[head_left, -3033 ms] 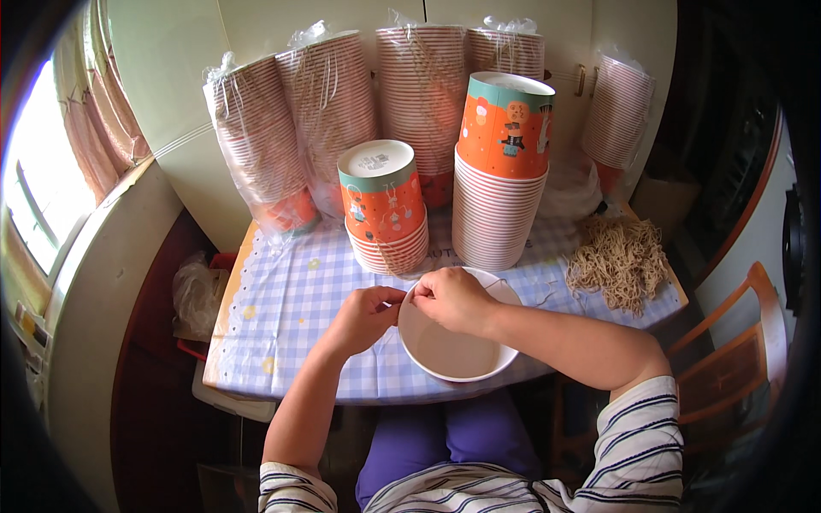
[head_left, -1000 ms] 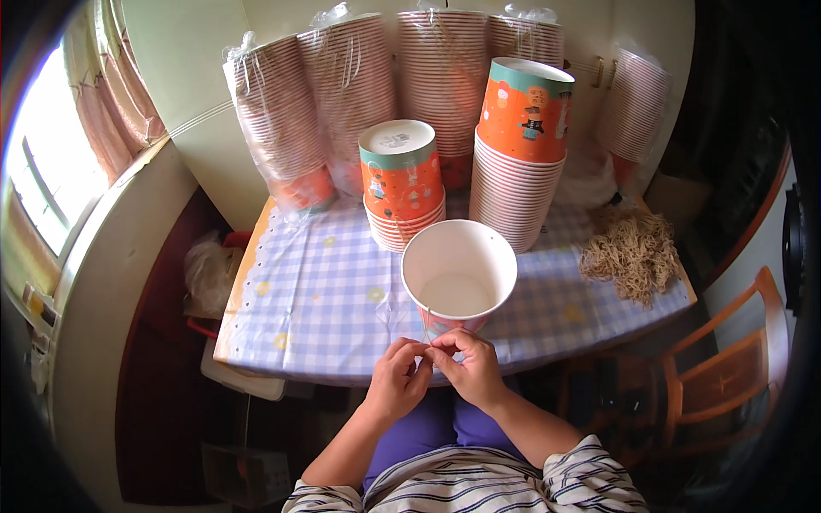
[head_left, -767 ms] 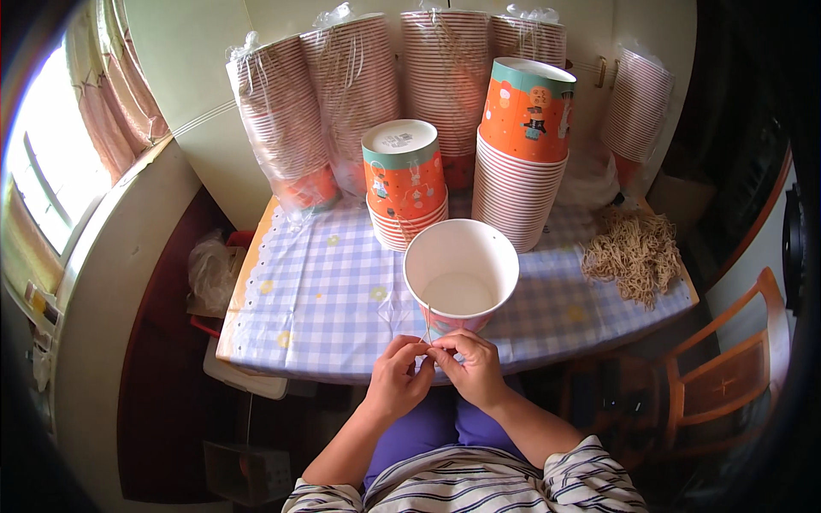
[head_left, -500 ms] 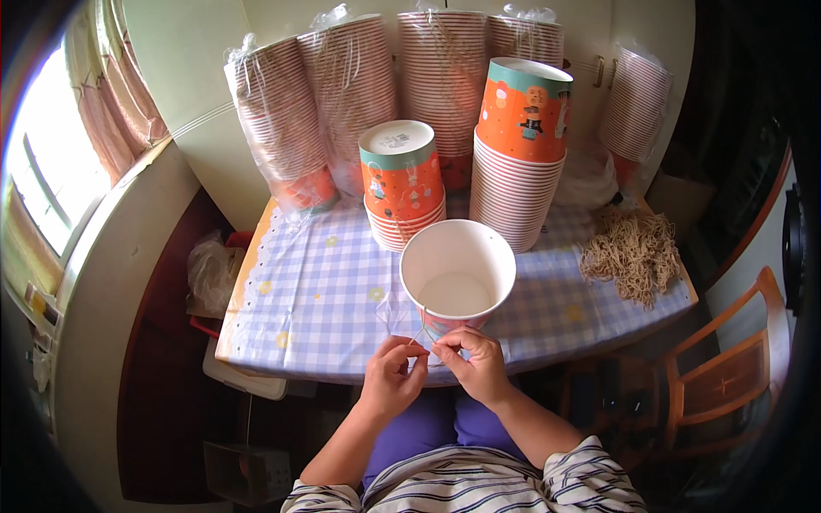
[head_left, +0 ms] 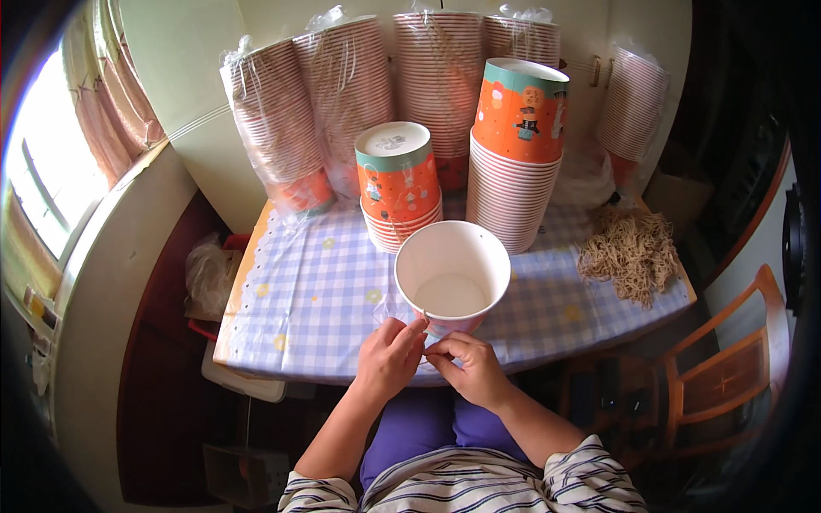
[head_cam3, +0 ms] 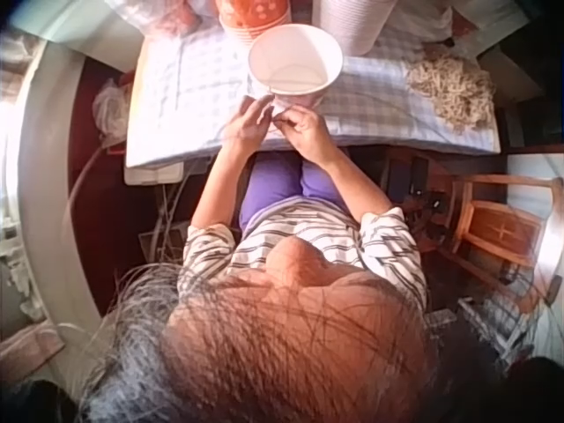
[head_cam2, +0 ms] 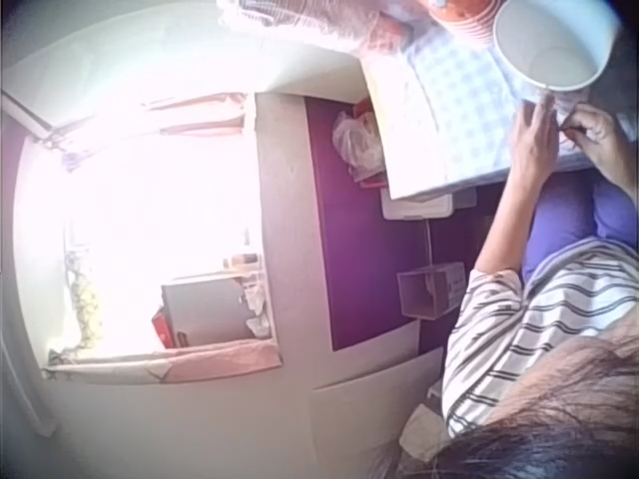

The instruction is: The person is attaching string handles to large paper buckets.

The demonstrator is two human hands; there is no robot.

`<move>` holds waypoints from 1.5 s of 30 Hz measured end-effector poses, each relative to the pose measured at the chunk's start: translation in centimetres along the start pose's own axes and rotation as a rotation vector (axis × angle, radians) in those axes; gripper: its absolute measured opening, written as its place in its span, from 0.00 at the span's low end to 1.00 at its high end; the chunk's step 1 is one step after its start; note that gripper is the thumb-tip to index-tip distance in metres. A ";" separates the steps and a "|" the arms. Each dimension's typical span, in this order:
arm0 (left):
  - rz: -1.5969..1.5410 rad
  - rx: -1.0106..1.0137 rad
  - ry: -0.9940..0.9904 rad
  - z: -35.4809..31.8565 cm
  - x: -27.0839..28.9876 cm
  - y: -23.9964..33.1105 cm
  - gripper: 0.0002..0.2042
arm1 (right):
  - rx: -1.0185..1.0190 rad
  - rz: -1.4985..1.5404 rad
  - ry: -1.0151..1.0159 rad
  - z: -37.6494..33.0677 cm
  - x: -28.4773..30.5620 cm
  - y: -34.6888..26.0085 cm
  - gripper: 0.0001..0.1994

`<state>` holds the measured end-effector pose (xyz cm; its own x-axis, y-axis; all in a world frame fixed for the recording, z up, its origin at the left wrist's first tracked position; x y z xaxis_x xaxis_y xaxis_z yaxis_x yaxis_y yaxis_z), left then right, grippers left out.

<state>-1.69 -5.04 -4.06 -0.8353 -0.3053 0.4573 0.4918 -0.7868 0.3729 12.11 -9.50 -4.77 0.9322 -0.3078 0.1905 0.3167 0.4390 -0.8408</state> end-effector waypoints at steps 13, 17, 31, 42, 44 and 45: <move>0.012 -0.177 0.378 -1.9 -0.2 -0.2 0.13 | 0.269 -0.230 0.241 0.9 -0.2 -0.5 0.08; -0.060 0.093 0.422 -2.3 -0.4 0.0 0.09 | 0.266 -0.314 0.231 0.4 -1.1 0.0 0.07; -0.974 1.186 0.269 -4.5 -2.3 -1.8 0.05 | -0.590 0.786 0.191 0.5 -3.9 4.8 0.08; -0.982 1.141 0.196 -4.5 -1.9 -1.9 0.06 | -0.744 0.899 0.123 0.4 -3.5 4.4 0.08; -0.978 1.132 0.191 -4.7 -1.9 -2.1 0.06 | -0.791 0.933 0.108 0.3 -3.4 4.7 0.08; -1.010 1.116 0.208 -4.8 -1.9 -2.3 0.06 | -0.837 0.967 0.092 0.2 -3.5 4.8 0.08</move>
<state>-2.46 -5.23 -9.67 -0.8974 -0.0470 -0.4387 -0.4409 0.0610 0.8955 10.40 -6.17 -9.42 0.6938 -0.2344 -0.6810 -0.7170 -0.1362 -0.6836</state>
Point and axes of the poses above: each hand's wrist, its own z-axis towards the middle knuckle, its own x-axis out of the back of the hand, y = z × x, the point moved 4 cm from there along z, towards the middle knuckle, and after that the axes turned 12 degrees about y, right-handed, at the moved point
